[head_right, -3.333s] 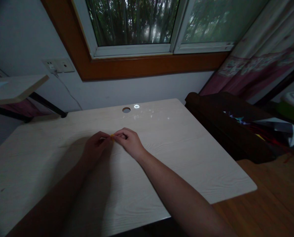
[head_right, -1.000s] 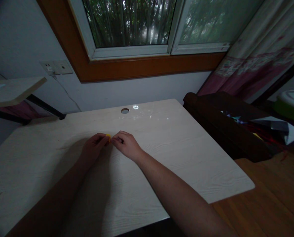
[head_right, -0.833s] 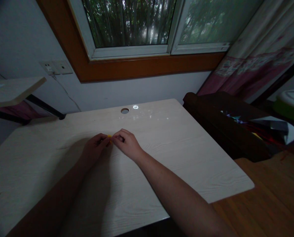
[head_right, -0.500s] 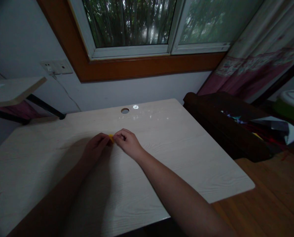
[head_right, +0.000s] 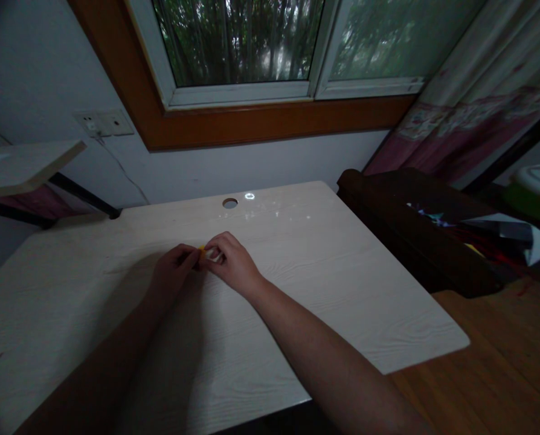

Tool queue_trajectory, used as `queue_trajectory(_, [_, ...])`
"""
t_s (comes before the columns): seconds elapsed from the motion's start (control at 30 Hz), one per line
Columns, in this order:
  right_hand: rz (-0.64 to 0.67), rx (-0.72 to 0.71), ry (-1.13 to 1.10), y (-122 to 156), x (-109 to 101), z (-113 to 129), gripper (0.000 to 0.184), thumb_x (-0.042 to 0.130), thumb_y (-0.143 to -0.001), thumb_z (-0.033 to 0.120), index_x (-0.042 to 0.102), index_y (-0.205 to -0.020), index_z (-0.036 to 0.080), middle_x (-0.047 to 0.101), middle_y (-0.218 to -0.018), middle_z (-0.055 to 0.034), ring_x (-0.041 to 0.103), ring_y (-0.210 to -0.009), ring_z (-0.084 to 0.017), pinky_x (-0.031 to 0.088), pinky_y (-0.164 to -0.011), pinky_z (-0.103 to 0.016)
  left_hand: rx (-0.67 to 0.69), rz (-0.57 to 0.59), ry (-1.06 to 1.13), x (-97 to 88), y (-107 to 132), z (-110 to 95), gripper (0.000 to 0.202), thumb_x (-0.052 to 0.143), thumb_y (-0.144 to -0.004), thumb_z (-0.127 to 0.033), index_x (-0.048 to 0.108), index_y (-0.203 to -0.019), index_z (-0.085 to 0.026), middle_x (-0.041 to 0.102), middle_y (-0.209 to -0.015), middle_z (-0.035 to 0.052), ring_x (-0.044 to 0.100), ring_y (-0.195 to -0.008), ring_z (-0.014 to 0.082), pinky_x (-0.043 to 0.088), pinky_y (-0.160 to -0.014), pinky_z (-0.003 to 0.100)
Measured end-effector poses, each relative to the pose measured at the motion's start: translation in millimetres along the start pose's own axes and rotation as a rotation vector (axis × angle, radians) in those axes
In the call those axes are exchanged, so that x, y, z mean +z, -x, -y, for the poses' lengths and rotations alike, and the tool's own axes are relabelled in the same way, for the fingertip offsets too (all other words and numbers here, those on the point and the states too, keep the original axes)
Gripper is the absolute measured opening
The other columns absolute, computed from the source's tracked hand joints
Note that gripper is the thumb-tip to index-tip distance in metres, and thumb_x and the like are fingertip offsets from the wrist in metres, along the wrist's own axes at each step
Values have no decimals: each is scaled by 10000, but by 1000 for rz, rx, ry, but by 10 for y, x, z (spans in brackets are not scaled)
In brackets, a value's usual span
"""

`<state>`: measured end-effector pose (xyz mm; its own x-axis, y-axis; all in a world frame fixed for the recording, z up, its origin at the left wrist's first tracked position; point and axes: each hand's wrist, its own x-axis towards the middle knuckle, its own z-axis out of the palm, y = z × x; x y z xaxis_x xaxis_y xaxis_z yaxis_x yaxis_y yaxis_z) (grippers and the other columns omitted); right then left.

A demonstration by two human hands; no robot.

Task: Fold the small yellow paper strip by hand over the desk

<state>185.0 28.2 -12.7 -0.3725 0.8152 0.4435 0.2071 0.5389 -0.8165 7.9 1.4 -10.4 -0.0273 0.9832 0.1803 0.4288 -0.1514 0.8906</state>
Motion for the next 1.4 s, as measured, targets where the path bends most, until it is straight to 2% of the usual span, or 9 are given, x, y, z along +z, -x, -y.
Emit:
queue_trajectory(0.1, [30,-10,-8,1,1,-3,263,714,-793,222,626,-1041,214,588,-1050,-55,595,-809,-129,517,-671,-247,-15,7,10,-1,3,-11,245,574,-867,-419,659,-852,-190,687,-720,12,654,-665,158,497,-646,256])
queue_trajectory(0.37, [-3,19,22,-1,7,-10,192,667,-822,212,663,-1014,212,645,-968,-48,620,-781,-134,523,-727,-273,28,32,104,15,-2,-3,234,536,-889,-393,646,-881,-187,684,-811,33,663,-746,171,538,-715,289])
queue_trajectory(0.6, [-36,120,-131,-6,31,-78,187,671,-834,279,703,-1010,225,673,-924,-40,643,-791,-139,518,-713,-258,24,26,239,37,-20,69,238,618,-845,-387,600,-977,-189,680,-878,33,675,-766,160,559,-745,308])
queue_trajectory(0.87, [-71,110,-58,-9,-3,-57,151,629,-843,214,723,-962,216,680,-869,-29,624,-765,-137,479,-701,-253,52,-5,163,53,-30,91,254,683,-782,-357,610,-959,-191,686,-892,41,674,-780,160,548,-744,296])
queue_trajectory(1.0, [-97,62,46,-12,-16,-36,129,638,-844,209,728,-937,214,643,-792,-17,585,-722,-130,449,-684,-248,80,-22,77,48,-5,70,212,649,-796,-320,615,-966,-196,693,-896,38,672,-792,160,542,-755,291])
queue_trajectory(1.17, [-100,42,67,-15,-7,-54,109,635,-857,225,719,-923,204,620,-761,-12,560,-694,-123,430,-647,-232,98,-79,-81,20,-12,56,150,609,-820,-285,641,-938,-198,691,-865,23,655,-773,154,526,-736,276])
queue_trajectory(1.27, [-89,35,69,-15,-4,-57,104,635,-859,221,714,-922,198,634,-777,-18,567,-703,-123,430,-646,-229,136,-122,-102,14,-30,71,140,610,-826,-284,649,-931,-200,685,-871,22,648,-772,152,522,-732,275])
queue_trajectory(1.4, [-63,30,69,-11,-6,-54,100,637,-860,217,711,-925,203,646,-796,-20,581,-716,-126,434,-649,-228,183,-116,-88,14,-36,70,144,610,-836,-288,659,-941,-203,679,-895,27,644,-792,151,517,-728,267])
